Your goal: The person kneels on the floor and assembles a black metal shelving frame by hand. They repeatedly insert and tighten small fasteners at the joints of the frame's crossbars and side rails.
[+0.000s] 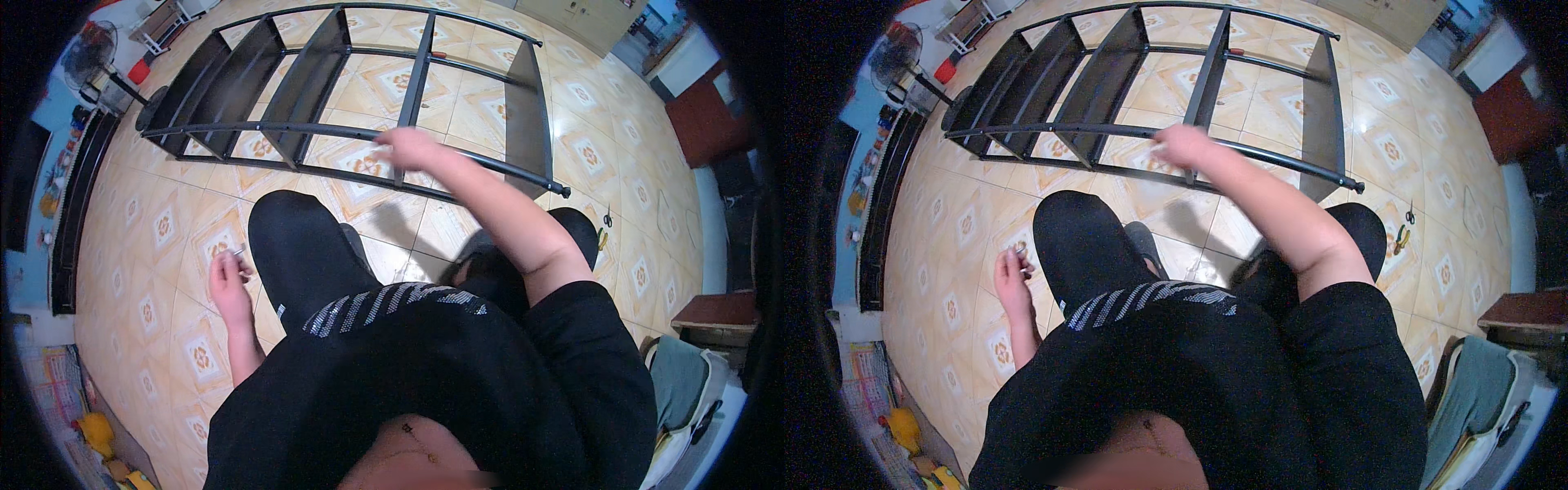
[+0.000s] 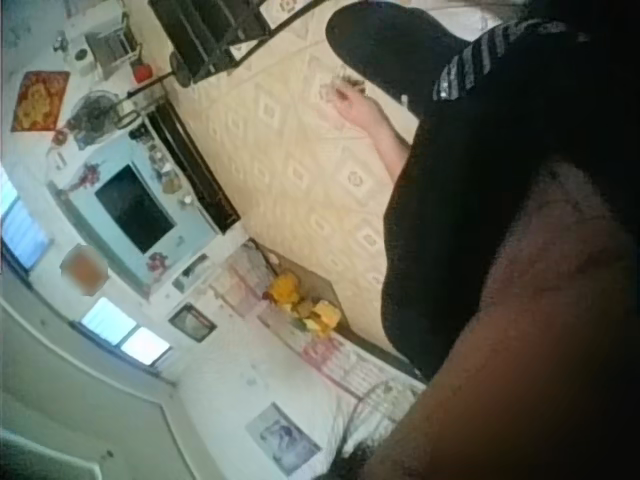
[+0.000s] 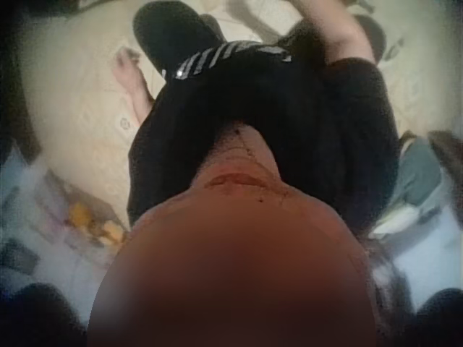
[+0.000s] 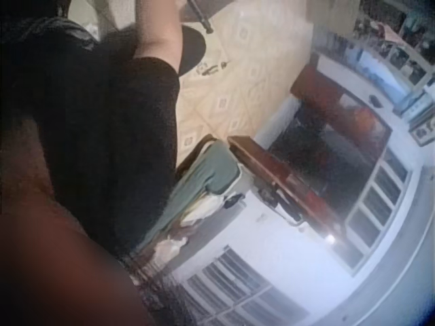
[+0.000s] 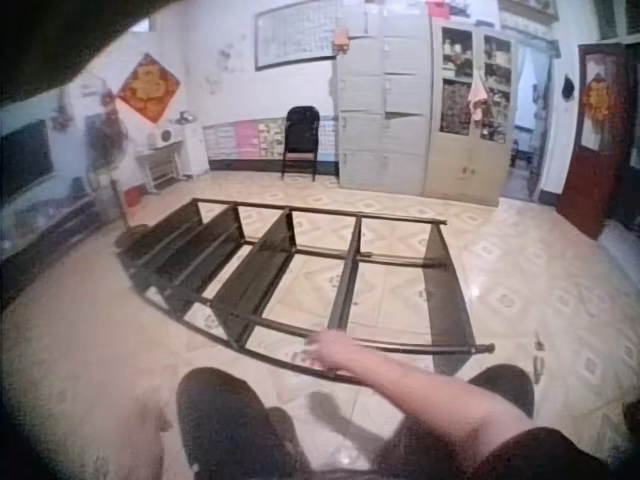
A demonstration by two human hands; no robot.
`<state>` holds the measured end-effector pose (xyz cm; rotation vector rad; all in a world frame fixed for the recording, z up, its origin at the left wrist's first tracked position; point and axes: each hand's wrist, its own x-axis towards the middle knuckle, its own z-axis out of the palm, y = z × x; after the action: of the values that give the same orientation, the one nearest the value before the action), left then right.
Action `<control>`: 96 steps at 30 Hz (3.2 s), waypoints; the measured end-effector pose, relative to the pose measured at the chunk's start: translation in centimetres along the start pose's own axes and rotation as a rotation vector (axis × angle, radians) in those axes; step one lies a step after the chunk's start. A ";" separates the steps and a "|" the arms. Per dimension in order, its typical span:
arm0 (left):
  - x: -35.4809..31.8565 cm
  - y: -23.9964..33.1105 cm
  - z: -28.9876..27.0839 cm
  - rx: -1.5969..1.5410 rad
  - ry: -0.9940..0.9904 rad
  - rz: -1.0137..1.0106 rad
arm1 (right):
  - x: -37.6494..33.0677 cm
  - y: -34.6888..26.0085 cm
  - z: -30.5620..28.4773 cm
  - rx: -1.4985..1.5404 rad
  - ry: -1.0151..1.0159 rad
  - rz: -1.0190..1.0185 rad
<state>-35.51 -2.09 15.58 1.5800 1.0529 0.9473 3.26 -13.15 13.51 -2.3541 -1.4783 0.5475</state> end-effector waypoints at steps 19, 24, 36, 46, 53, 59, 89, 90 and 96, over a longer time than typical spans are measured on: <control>5.7 -7.0 -11.0 0.397 0.187 -0.203 | -3.0 -5.4 -2.0 -0.098 -0.055 -0.411; 1.3 -34.5 -7.7 0.905 -0.474 -0.764 | 1.4 7.6 17.0 -0.104 -1.158 -0.345; 6.4 -42.5 7.5 1.236 -1.810 -0.434 | 21.1 12.9 42.2 -0.013 -0.744 0.186; 12.7 -39.6 9.2 1.088 -2.185 -0.415 | 27.9 11.5 45.5 0.136 -0.619 0.376; 15.9 -37.8 6.0 1.139 -2.154 -0.400 | 19.0 8.7 45.4 0.216 -0.664 0.491; 16.1 -38.3 0.5 1.136 -2.024 -0.388 | 7.0 4.0 46.5 0.228 -0.742 0.583; 30.8 -0.3 -5.1 0.601 -0.903 0.701 | 14.1 -30.5 8.2 0.175 0.083 -0.179; 31.2 -1.3 -4.4 0.634 -0.898 0.753 | 14.5 -30.1 8.3 0.163 0.066 -0.144; 36.5 -11.2 2.4 0.284 -0.720 0.099 | 17.5 -23.4 10.0 0.333 0.218 0.188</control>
<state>-23.58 33.27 7.19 2.0034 0.6109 0.2327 -13.00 13.12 12.51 -2.2161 -0.9923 0.5171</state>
